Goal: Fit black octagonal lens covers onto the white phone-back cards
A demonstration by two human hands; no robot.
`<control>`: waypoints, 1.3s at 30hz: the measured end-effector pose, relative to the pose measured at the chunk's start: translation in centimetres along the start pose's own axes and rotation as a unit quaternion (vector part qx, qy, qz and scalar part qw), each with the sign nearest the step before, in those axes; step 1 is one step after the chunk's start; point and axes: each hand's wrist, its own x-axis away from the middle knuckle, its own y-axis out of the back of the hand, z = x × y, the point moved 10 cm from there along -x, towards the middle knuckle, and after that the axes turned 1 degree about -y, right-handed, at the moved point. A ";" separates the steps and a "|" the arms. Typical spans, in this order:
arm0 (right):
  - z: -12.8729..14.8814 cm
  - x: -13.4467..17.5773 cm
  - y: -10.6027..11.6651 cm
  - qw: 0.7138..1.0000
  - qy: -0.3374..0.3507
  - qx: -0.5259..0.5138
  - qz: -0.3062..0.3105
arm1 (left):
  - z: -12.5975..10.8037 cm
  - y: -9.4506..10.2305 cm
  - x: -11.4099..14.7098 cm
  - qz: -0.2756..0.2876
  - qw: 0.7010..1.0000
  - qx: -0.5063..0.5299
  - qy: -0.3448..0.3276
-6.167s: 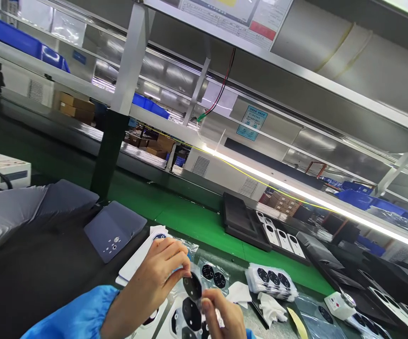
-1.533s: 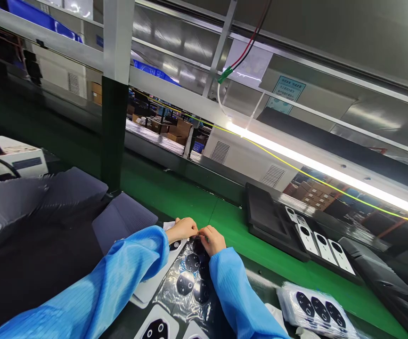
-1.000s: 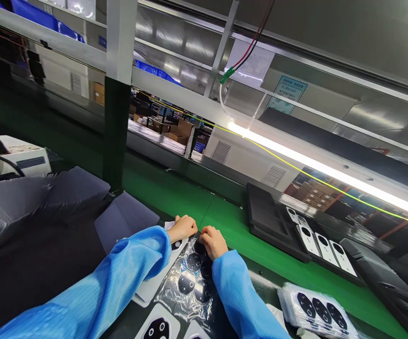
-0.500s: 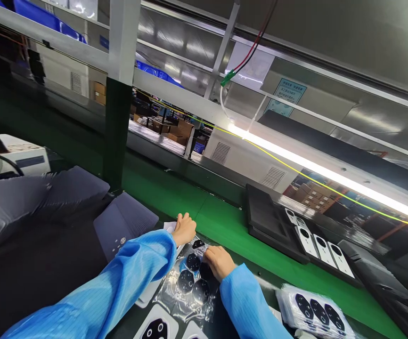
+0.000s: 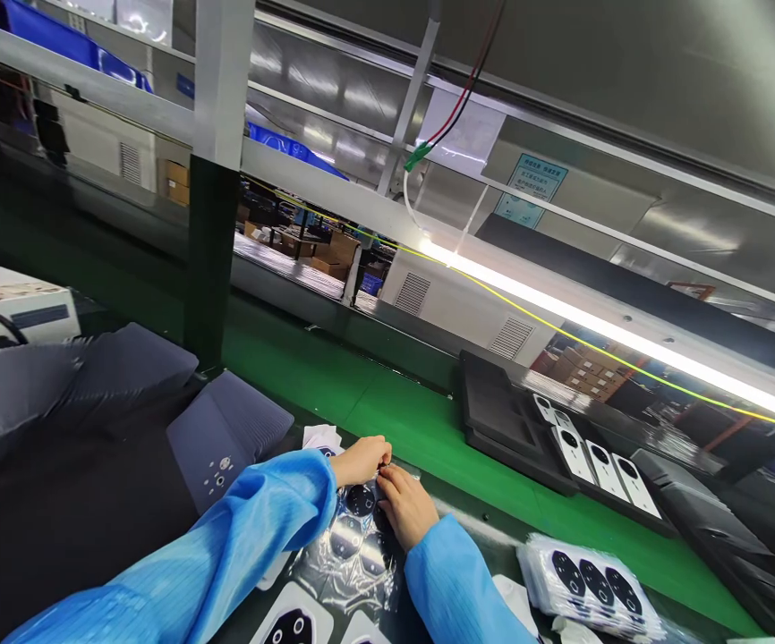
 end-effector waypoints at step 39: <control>4.0 2.4 2.7 0.991 0.058 0.117 -0.013 | -2.1 -0.2 0.6 0.067 0.993 -0.068 -0.076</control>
